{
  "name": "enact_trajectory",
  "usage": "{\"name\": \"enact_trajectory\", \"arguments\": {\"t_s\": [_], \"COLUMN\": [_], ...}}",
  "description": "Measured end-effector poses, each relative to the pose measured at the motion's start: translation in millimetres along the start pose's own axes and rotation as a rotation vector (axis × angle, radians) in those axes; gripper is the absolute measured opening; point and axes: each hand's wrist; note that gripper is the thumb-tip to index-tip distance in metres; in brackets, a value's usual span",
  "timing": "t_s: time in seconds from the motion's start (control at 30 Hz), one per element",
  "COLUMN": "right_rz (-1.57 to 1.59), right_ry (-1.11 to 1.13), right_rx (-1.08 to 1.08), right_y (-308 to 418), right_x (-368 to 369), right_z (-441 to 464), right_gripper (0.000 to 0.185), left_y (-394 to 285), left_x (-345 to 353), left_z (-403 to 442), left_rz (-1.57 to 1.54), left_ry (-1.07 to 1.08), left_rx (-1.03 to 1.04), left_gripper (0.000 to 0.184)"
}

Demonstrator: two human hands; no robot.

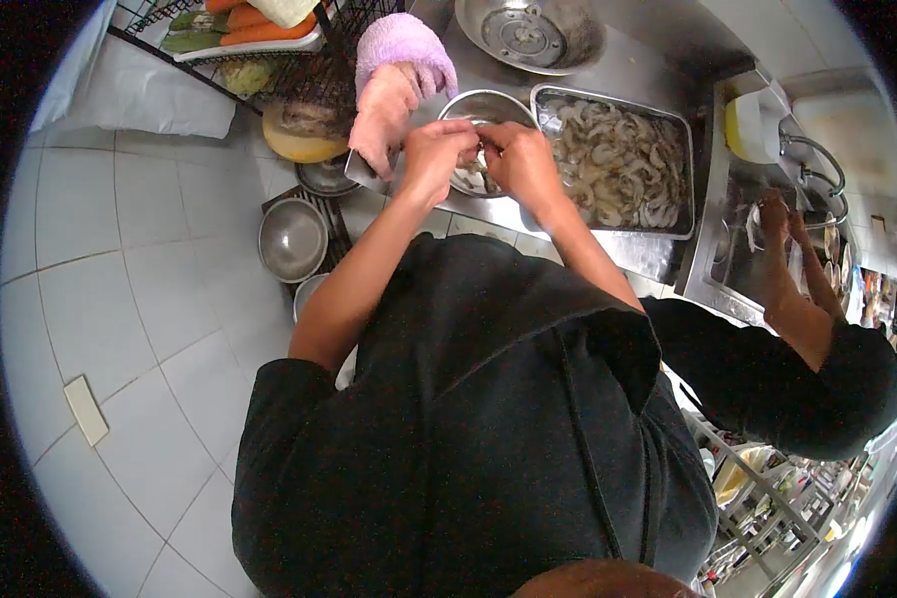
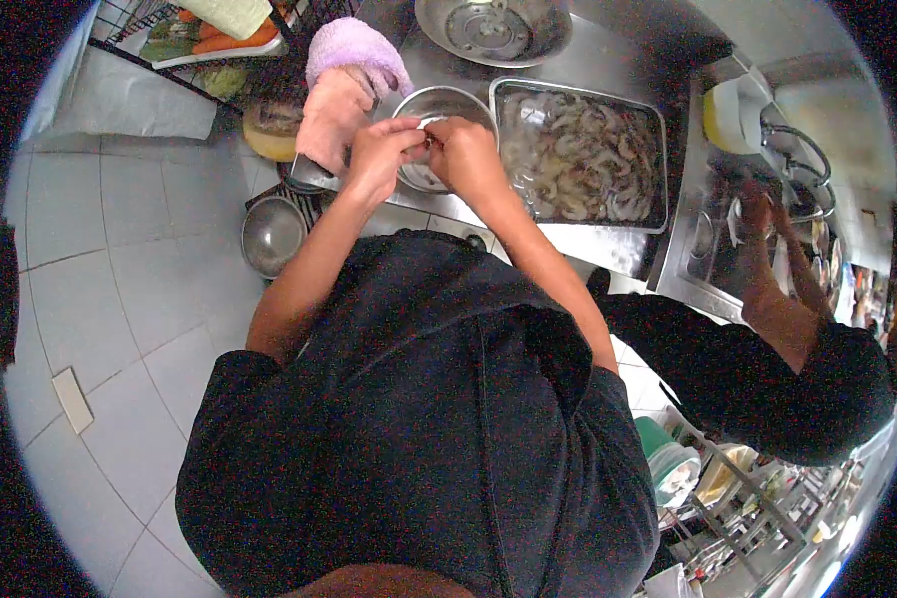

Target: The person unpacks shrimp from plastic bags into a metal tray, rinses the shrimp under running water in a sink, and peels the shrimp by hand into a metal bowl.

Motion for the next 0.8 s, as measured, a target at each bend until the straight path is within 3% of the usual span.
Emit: {"name": "enact_trajectory", "arguments": {"t_s": [0.1, 0.43, 0.5, 0.8], "right_rz": [0.002, -0.162, -0.133, -0.04], "right_ry": [0.014, 0.336, 0.312, 0.135], "right_rx": [0.015, 0.155, 0.129, 0.124], "right_y": [1, 2, 4, 2], "right_x": [6, 5, 3, 7], "right_z": [-1, 0, 1, -2], "right_gripper": [0.017, 0.024, 0.024, 0.032], "left_y": [5, 19, 18, 22], "left_x": [-4, 0, 0, -6], "left_z": [3, 9, 7, 18], "left_rz": [-0.045, 0.415, 0.544, 0.556], "left_ry": [0.082, -0.037, -0.054, -0.006], "left_rx": [-0.093, 0.139, 0.171, 0.257], "left_gripper": [0.024, 0.024, 0.026, 0.023]}}
Point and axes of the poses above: each hand's wrist, its own z-axis towards the middle knuckle, its own x-axis out of the palm, y = z × x, and after that the axes turned 9 degrees about -x, right-handed
